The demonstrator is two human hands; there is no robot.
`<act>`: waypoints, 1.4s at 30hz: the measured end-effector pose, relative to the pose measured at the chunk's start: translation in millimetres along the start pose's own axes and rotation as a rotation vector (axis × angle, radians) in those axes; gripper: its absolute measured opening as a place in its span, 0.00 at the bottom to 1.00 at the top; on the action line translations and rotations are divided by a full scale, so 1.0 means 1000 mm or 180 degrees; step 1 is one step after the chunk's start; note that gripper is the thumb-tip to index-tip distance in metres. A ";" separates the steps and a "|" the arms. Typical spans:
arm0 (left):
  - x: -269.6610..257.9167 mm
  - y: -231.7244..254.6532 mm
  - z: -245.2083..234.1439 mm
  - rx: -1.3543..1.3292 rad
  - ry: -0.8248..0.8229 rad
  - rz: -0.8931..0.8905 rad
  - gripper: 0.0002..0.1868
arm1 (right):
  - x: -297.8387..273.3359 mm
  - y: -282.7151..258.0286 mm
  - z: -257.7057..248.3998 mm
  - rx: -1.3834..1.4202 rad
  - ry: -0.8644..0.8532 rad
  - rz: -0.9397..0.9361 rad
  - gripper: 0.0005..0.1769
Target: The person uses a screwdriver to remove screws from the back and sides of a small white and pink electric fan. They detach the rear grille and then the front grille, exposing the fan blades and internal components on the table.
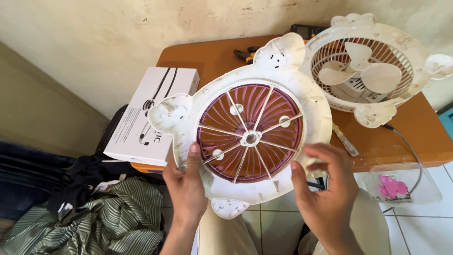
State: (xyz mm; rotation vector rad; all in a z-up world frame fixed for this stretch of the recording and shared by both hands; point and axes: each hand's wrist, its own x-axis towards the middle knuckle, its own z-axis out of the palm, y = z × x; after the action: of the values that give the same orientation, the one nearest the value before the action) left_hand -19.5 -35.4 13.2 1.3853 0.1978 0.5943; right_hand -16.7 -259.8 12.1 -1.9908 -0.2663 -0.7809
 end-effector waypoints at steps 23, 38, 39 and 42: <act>-0.007 -0.031 0.005 -0.0060 -0.0097 0.0116 0.21 | 0.033 0.006 0.032 -0.0936 -0.0012 0.0083 0.76; -0.006 0.010 0.024 0.0867 0.0038 0.0441 0.13 | 0.042 0.009 0.025 -0.1525 -0.0172 0.0243 0.78; -0.007 0.009 0.025 0.0864 0.0023 0.0538 0.13 | 0.041 0.010 0.024 -0.1518 -0.0174 0.0277 0.78; -0.010 0.010 0.025 0.0799 0.0078 0.0448 0.14 | 0.040 0.010 0.025 -0.1525 -0.0205 0.0387 0.78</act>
State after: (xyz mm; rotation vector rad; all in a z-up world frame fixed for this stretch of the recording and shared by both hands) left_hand -19.0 -61.5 25.2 1.6449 0.2008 0.7220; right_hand 29.5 -249.4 21.9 -2.4577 0.0109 -0.7519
